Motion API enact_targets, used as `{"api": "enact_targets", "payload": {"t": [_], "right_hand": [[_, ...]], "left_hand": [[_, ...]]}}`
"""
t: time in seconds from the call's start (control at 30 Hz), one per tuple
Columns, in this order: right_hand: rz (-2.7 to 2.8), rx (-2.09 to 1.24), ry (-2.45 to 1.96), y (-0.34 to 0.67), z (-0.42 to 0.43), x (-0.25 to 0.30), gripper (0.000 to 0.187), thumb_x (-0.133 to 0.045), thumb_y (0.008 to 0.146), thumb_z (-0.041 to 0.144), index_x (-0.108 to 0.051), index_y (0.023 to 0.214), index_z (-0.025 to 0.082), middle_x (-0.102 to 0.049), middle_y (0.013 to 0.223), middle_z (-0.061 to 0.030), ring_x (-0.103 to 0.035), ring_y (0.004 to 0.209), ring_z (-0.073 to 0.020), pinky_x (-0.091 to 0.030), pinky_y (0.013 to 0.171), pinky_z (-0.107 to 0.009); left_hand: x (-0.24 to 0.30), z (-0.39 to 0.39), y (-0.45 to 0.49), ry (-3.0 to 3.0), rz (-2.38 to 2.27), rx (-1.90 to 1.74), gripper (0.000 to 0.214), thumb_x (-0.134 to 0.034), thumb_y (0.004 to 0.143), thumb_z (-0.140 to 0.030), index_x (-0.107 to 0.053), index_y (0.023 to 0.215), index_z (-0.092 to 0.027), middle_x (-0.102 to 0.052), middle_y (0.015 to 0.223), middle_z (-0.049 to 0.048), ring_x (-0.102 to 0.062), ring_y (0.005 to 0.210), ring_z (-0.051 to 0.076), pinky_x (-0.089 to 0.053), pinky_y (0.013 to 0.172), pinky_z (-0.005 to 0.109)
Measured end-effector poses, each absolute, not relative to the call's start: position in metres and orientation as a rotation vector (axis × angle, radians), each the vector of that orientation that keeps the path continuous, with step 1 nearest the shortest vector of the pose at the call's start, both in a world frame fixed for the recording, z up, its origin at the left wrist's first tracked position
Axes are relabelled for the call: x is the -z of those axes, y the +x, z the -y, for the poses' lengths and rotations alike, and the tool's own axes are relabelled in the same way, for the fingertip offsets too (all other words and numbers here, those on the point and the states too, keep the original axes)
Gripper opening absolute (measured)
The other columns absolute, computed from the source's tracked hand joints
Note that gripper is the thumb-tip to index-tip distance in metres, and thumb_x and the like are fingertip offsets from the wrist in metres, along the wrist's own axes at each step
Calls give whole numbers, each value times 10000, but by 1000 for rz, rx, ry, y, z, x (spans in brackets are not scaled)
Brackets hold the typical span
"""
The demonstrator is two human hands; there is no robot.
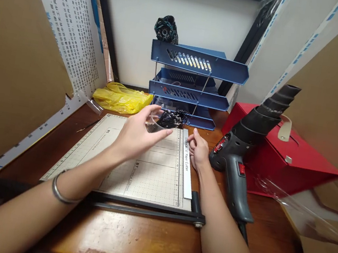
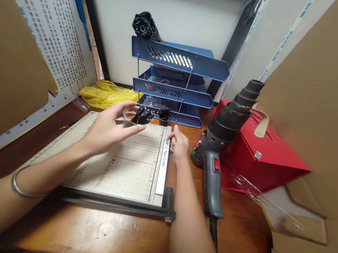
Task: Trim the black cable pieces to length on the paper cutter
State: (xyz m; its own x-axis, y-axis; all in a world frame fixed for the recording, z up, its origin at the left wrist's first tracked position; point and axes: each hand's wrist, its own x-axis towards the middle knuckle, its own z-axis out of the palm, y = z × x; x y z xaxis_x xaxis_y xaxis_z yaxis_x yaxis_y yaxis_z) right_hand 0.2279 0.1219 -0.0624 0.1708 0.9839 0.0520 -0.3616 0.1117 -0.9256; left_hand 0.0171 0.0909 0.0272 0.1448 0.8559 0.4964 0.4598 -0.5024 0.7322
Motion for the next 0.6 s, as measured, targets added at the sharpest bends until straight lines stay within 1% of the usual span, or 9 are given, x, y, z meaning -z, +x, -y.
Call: {"api": "enact_targets", "payload": {"t": [0.07,0.17,0.23,0.4,0.47,0.5,0.6], "right_hand": [[871,-1187,-954,227,-122,63,546,-769,688,670,-548,608,178,-229,392,127,-139,352,-17,-106,341,-175],[896,-1185,-978,228,-121,62,541,-778,682,666,-535,609,187,-221,388,130,-130,353,-21,-97,339,-181],[918,-1181,-992,231,-118,58,539,-785,674,665,-534,610,193,-221,389,129,-133,351,-25,-96,338,-187],[993,-1095,-991,232,-93,24,484,-840,660,595,-583,647,185,-231,429,121,-163,373,-26,-85,373,-194],[1037,-1040,-961,224,-78,9,449,-837,686,571,-616,674,180,-239,448,112,-173,398,-29,-97,396,-199],[1093,-985,-936,218,-71,3,427,-810,723,572,-638,701,182,-239,452,108,-170,404,-34,-100,402,-206],[1226,-954,-896,199,-55,-7,384,-766,772,568,-679,756,194,-252,450,94,-189,406,-52,-109,405,-223]], "left_hand": [[-27,-72,22,2016,-1191,-1353,603,-826,781,-406,-583,1302,-226,-700,1297,92,-680,1176,281,-574,989,445],[-25,-57,25,2129,-1073,-1450,598,-802,806,-302,-549,1345,-247,-672,1352,71,-649,1243,263,-518,1096,445],[-22,-52,23,2220,-1048,-1489,607,-777,816,-243,-532,1371,-258,-646,1392,65,-623,1282,259,-487,1137,444],[-13,-42,13,2378,-1084,-1531,675,-737,824,-196,-471,1439,-281,-615,1433,67,-621,1281,267,-519,1107,443],[-11,-38,10,2448,-1015,-1565,710,-715,823,-177,-433,1466,-284,-608,1436,82,-617,1286,273,-518,1108,448],[-10,-37,8,2474,-967,-1587,725,-701,822,-166,-414,1478,-281,-601,1441,91,-609,1296,275,-515,1112,448],[-9,-35,5,2468,-841,-1663,763,-674,808,-135,-380,1501,-265,-568,1463,114,-568,1341,281,-506,1121,452]]}}
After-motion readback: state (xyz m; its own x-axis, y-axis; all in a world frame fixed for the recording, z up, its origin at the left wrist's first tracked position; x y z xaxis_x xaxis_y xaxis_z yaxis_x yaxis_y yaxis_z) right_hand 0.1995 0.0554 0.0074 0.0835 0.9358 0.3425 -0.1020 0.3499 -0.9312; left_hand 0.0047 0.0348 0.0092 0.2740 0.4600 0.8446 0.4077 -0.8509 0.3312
